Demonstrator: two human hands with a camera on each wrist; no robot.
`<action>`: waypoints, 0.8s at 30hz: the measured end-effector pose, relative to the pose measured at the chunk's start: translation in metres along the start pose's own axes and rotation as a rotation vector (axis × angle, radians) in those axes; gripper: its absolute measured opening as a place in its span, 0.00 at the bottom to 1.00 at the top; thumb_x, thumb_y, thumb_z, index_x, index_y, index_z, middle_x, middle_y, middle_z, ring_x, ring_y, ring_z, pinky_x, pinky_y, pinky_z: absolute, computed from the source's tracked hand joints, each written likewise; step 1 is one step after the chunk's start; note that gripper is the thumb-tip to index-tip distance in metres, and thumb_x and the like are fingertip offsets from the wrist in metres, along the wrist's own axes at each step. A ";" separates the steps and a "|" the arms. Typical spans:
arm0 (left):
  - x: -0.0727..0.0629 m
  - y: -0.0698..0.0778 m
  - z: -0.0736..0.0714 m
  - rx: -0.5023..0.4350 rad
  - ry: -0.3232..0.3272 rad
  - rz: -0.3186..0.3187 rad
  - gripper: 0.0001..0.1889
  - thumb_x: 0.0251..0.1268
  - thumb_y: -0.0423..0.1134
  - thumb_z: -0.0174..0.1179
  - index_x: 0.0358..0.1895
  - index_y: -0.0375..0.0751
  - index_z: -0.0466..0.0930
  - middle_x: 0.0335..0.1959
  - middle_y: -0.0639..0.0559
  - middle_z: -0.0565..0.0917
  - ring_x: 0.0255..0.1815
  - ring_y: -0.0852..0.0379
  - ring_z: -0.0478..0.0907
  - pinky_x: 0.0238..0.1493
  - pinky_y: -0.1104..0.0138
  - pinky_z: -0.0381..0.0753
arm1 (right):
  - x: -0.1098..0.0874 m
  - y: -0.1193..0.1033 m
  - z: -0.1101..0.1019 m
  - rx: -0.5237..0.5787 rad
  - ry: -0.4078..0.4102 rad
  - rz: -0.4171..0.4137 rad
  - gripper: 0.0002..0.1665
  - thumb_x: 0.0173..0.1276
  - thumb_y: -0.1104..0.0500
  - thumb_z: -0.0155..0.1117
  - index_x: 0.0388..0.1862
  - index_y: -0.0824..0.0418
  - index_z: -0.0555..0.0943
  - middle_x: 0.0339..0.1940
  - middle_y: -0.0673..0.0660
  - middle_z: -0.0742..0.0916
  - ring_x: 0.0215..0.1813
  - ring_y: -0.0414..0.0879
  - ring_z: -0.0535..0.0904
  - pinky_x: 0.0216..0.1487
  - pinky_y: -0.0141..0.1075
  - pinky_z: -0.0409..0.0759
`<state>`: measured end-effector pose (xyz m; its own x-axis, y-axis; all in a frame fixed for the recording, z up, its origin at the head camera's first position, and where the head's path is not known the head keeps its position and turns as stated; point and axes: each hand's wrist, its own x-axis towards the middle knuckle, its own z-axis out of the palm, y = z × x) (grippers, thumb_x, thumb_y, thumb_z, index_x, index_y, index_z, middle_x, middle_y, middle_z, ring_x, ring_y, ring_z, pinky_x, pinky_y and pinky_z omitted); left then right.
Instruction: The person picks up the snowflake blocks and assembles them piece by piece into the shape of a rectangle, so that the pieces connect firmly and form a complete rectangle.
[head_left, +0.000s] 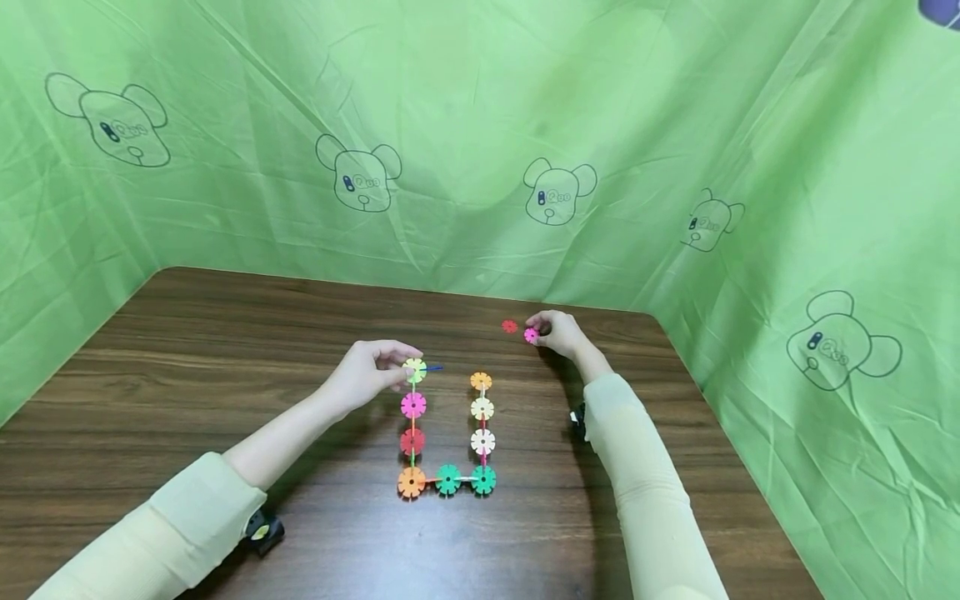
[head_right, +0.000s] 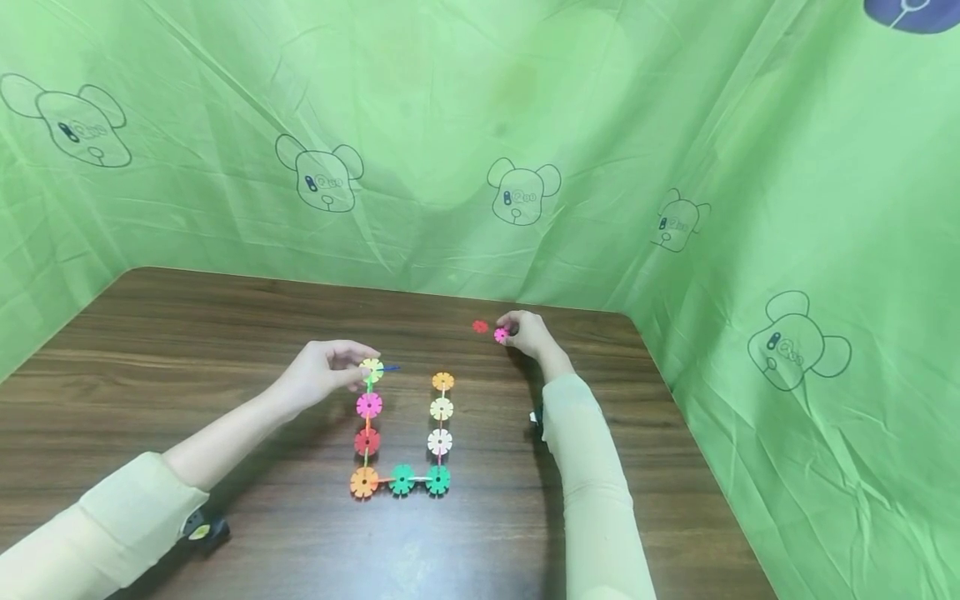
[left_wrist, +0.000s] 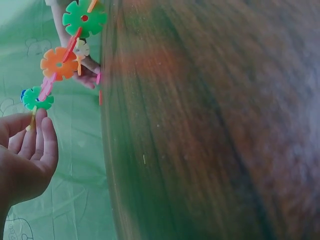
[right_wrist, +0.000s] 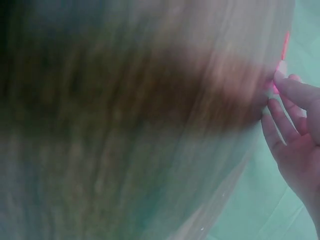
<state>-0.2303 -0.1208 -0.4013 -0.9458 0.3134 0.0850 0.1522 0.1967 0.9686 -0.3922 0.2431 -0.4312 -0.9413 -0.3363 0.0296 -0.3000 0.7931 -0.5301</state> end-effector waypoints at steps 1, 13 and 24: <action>0.000 0.000 0.000 0.003 0.003 -0.004 0.15 0.60 0.32 0.63 0.51 0.35 0.79 0.39 0.39 0.84 0.31 0.50 0.84 0.36 0.62 0.84 | 0.000 -0.001 0.000 -0.009 0.004 -0.014 0.18 0.54 0.69 0.71 0.46 0.63 0.83 0.40 0.60 0.83 0.44 0.51 0.78 0.49 0.43 0.75; 0.000 0.000 -0.002 0.007 0.018 -0.034 0.16 0.60 0.33 0.63 0.52 0.37 0.79 0.41 0.39 0.84 0.35 0.42 0.83 0.38 0.56 0.83 | -0.010 -0.014 -0.001 0.085 0.020 -0.018 0.11 0.56 0.72 0.69 0.38 0.64 0.83 0.32 0.60 0.86 0.31 0.48 0.82 0.29 0.35 0.82; 0.000 0.007 -0.007 0.036 0.082 0.051 0.13 0.58 0.32 0.65 0.48 0.37 0.82 0.35 0.40 0.85 0.30 0.51 0.84 0.36 0.57 0.83 | -0.024 -0.053 -0.016 0.168 0.103 -0.102 0.10 0.59 0.69 0.66 0.40 0.60 0.84 0.31 0.57 0.87 0.30 0.50 0.82 0.28 0.37 0.82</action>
<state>-0.2314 -0.1257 -0.3931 -0.9567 0.2468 0.1544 0.2097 0.2164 0.9535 -0.3560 0.2169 -0.3902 -0.9207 -0.3502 0.1725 -0.3729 0.6585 -0.6537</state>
